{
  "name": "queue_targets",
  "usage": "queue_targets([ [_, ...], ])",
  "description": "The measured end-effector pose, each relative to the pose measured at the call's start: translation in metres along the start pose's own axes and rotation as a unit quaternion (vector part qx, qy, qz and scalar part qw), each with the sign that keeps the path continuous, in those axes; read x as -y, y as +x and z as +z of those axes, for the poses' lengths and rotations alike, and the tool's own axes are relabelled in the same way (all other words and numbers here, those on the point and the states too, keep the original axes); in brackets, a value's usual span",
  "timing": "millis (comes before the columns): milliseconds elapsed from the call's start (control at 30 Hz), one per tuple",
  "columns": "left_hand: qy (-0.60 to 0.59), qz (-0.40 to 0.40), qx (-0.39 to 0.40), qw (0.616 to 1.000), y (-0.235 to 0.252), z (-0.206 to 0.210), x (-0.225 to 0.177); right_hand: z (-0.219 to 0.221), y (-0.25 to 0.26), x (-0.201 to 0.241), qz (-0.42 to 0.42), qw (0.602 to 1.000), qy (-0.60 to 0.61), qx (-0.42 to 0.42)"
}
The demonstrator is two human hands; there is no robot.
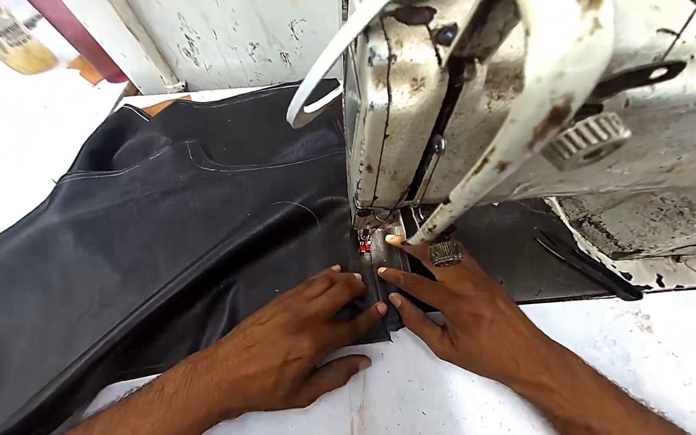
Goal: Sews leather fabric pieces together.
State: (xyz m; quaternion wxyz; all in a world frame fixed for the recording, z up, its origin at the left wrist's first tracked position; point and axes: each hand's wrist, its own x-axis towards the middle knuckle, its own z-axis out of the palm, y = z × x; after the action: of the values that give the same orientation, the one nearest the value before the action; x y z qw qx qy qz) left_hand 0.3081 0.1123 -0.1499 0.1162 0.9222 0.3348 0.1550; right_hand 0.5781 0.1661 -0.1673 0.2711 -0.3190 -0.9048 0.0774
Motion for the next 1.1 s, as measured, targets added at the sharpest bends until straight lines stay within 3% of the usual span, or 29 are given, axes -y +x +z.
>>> queue_targets([
  [500,0.012,0.000,0.003,1.000,0.020,-0.013,0.039,0.001,0.003,0.000,0.044,0.998,-0.025,0.020],
  [1100,0.020,0.059,0.012,0.998,0.033,-0.027,0.071,0.005,0.000,0.000,0.078,0.995,-0.048,0.026],
])
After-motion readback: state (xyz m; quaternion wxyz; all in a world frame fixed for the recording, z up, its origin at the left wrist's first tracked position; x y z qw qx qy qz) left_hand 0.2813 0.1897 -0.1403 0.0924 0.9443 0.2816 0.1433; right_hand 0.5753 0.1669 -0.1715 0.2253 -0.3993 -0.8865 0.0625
